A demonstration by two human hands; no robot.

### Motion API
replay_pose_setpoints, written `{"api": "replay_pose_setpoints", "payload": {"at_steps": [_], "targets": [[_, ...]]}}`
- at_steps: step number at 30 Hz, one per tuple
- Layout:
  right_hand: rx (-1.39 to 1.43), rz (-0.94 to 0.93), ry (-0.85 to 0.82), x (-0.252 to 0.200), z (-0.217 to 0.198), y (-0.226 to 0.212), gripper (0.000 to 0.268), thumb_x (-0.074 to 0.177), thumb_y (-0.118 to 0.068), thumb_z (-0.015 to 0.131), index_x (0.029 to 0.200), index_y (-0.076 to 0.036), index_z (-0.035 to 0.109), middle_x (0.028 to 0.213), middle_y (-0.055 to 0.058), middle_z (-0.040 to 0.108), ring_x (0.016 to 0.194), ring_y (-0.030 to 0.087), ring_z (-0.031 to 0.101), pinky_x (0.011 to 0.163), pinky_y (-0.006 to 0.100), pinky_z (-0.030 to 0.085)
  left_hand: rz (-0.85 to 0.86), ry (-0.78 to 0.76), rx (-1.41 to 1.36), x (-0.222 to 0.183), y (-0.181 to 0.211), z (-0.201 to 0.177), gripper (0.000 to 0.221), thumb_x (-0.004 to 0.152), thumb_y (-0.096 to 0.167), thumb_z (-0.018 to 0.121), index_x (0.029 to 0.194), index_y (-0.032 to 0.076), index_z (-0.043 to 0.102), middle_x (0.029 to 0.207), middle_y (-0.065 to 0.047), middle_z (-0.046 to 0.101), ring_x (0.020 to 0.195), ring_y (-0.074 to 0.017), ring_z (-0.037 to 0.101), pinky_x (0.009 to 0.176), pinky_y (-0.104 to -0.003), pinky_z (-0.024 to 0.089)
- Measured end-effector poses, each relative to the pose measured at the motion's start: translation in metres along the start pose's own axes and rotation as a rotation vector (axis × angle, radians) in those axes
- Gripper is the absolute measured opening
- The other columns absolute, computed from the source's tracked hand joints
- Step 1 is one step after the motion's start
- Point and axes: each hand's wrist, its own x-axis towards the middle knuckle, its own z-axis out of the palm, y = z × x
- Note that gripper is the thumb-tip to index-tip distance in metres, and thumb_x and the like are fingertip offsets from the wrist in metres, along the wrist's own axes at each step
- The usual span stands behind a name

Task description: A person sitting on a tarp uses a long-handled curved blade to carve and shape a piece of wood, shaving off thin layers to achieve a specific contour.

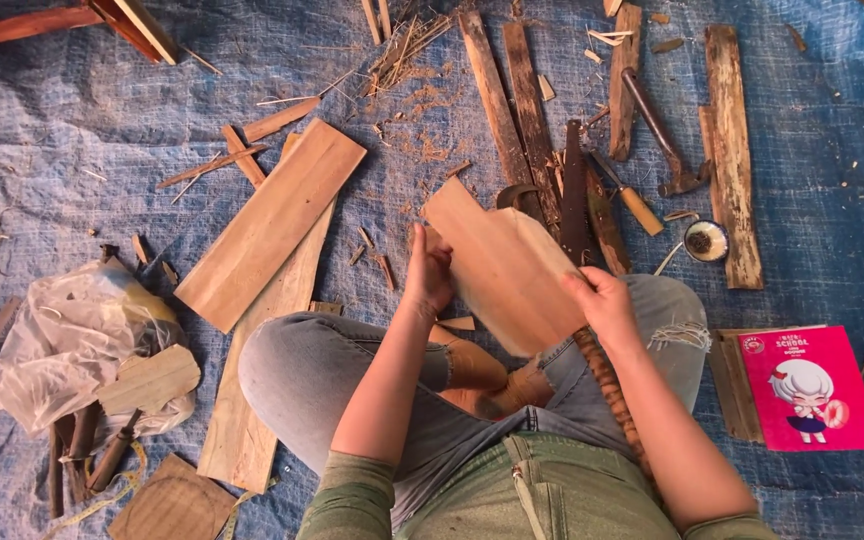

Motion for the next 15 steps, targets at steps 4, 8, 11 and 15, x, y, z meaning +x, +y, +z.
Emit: {"api": "replay_pose_setpoints", "payload": {"at_steps": [4, 8, 11, 15], "targets": [[-0.281, -0.379, 0.193, -0.015, 0.02, -0.017, 0.021, 0.087, -0.028, 0.088, 0.101, -0.013, 0.082, 0.089, 0.013, 0.077, 0.09, 0.033, 0.074, 0.074, 0.039, 0.058, 0.103, -0.112, 0.077, -0.057, 0.017, 0.056, 0.107, 0.088, 0.093, 0.03, 0.158, 0.014, 0.043, 0.158, -0.02, 0.042, 0.152, -0.0405, 0.03, 0.123, -0.06, 0.021], [-0.37, -1.078, 0.062, -0.051, 0.048, -0.056, 0.022, 0.084, -0.015, 0.08, 0.104, -0.023, 0.083, 0.112, 0.004, 0.078, 0.1, 0.023, 0.074, 0.09, 0.037, 0.057, 0.159, -0.164, 0.145, -0.068, 0.022, 0.062, 0.106, 0.088, 0.093, 0.027, 0.159, 0.014, 0.04, 0.16, -0.021, 0.04, 0.152, -0.0432, 0.027, 0.122, -0.063, 0.017], [-0.387, -1.224, 0.101, -0.064, 0.059, -0.09, 0.023, 0.086, -0.01, 0.076, 0.106, -0.022, 0.082, 0.12, 0.005, 0.077, 0.107, 0.024, 0.073, 0.098, 0.038, 0.056, 0.22, -0.216, 0.211, -0.071, 0.033, 0.069, 0.106, 0.089, 0.092, 0.024, 0.16, 0.014, 0.037, 0.161, -0.023, 0.037, 0.152, -0.0456, 0.024, 0.122, -0.065, 0.014], [-0.39, -1.242, 0.099, -0.067, 0.06, -0.096, 0.022, 0.092, -0.007, 0.069, 0.105, -0.021, 0.081, 0.123, 0.003, 0.076, 0.111, 0.022, 0.073, 0.101, 0.038, 0.056, 0.292, -0.29, 0.303, -0.075, 0.036, 0.071, 0.106, 0.089, 0.091, 0.021, 0.162, 0.015, 0.033, 0.162, -0.025, 0.034, 0.152, -0.0492, 0.02, 0.121, -0.068, 0.01]]}}
